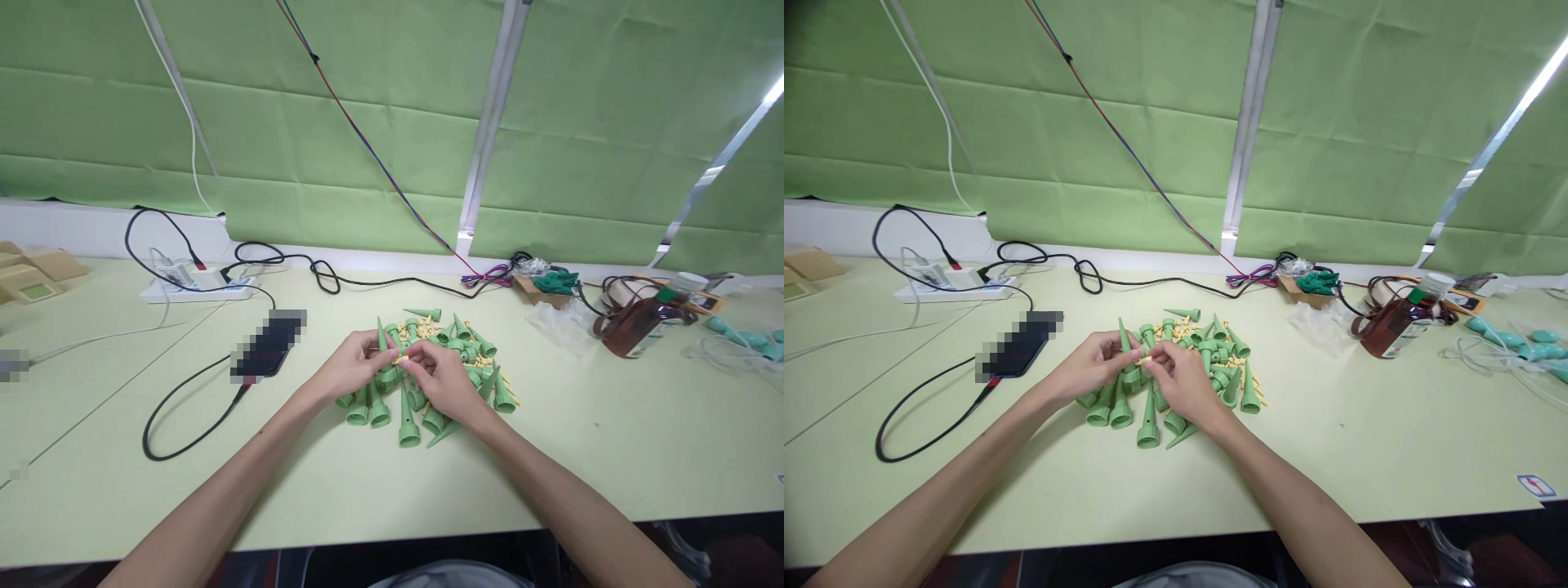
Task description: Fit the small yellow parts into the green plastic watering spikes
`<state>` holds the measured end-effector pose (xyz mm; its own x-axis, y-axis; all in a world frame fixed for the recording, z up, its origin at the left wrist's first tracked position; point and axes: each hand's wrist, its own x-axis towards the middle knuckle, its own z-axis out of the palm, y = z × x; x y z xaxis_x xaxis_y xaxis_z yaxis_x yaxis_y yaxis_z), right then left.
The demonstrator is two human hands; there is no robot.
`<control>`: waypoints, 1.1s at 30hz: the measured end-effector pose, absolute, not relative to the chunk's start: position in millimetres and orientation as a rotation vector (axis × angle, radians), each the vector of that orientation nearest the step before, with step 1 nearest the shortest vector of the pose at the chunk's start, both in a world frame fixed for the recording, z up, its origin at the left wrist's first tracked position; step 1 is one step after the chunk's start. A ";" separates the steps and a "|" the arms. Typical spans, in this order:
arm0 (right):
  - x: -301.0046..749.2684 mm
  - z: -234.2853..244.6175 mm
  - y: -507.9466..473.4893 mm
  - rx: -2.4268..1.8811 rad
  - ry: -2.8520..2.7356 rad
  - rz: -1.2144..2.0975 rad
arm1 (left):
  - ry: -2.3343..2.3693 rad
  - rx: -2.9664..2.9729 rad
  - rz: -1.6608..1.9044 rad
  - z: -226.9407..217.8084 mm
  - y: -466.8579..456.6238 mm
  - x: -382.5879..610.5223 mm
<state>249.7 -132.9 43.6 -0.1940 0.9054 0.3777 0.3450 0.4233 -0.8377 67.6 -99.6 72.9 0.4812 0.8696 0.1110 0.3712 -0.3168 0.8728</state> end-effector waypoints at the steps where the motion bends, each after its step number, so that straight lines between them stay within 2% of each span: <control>1: 249.8 43.5 -132.8 -1.088 -1.753 0.752 | 1.031 1.899 0.755 73.2 -99.9 67.7; 33: 252.3 41.4 -131.5 -1.086 -1.872 0.586 | 1.043 1.881 0.763 73.3 -101.3 69.3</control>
